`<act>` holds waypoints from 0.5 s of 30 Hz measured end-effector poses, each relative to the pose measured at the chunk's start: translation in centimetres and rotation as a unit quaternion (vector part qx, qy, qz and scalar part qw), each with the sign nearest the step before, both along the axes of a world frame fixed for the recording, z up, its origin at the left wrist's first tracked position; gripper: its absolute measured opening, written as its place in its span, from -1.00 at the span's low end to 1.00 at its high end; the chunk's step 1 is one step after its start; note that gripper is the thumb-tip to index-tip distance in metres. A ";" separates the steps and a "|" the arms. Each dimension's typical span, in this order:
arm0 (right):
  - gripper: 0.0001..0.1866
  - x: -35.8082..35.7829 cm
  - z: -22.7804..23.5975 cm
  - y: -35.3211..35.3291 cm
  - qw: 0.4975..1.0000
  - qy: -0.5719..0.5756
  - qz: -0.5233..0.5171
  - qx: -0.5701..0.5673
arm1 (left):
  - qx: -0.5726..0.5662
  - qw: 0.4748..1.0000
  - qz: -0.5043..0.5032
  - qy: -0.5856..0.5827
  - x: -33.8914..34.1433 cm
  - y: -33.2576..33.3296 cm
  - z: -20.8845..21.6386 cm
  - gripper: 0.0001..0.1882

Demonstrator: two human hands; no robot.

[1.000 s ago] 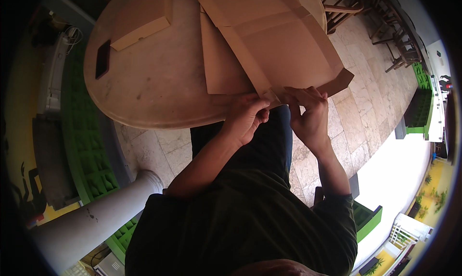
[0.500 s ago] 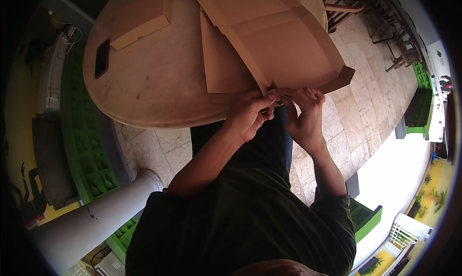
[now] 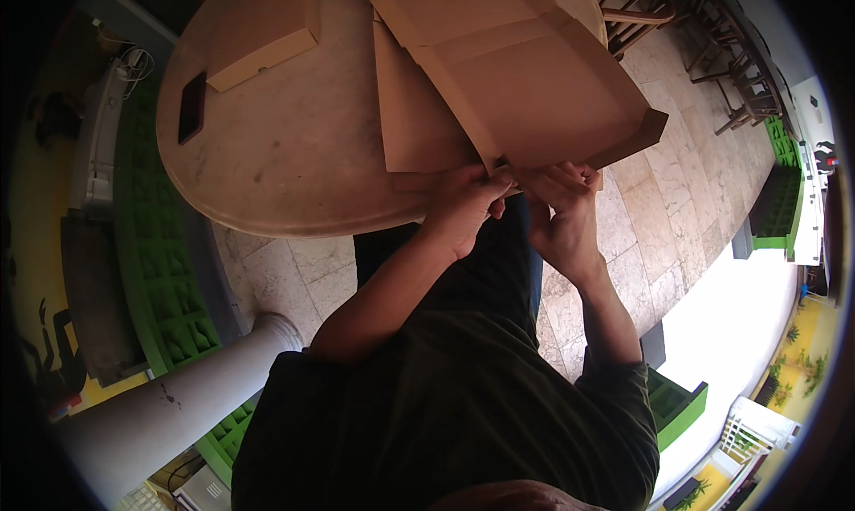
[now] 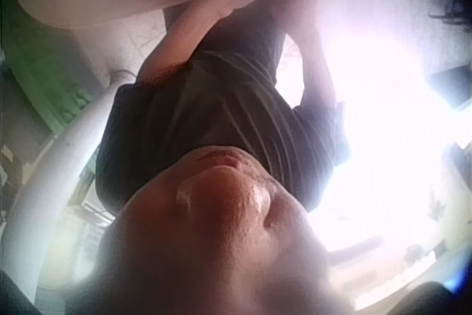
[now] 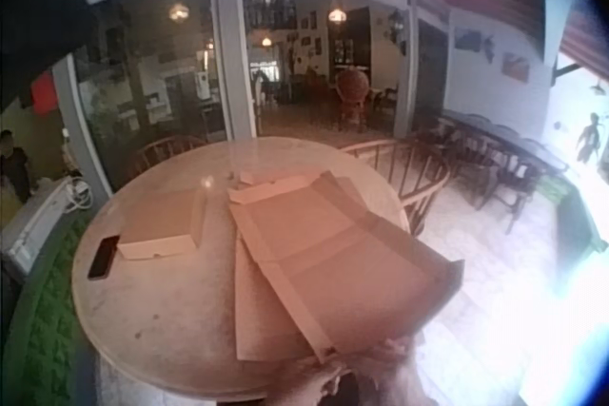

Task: The person assembles a flat-packed cardboard box on a round table. They fold the side panels and bottom flaps, then interlock the tabs to form the box structure.

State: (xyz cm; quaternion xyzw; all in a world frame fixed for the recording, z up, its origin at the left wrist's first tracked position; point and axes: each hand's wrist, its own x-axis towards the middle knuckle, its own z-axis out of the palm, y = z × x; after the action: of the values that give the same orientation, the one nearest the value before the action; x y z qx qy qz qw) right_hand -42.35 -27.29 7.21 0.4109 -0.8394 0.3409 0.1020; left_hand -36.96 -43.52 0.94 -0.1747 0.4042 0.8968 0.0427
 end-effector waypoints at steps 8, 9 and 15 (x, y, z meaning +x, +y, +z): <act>-0.62 -0.1 0.1 -0.2 0.998 0.053 0.009 0.041 | 0.038 0.997 0.059 -0.012 0.1 1.4 1.2 -0.80; -0.67 -0.3 0.4 -0.1 1.000 0.004 0.013 0.024 | 0.034 0.997 0.065 -0.010 0.2 1.5 1.2 -0.79; -0.86 -5.2 2.9 0.1 0.936 -0.346 0.037 0.046 | -0.014 0.999 0.037 -0.001 0.5 1.2 1.0 -0.71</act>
State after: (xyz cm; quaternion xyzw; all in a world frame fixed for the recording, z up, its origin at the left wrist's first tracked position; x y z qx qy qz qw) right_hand -47.52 -27.20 10.14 0.3026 -0.8214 0.4268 -0.2270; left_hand -36.47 -42.32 1.91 -0.1908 0.4102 0.8918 0.0068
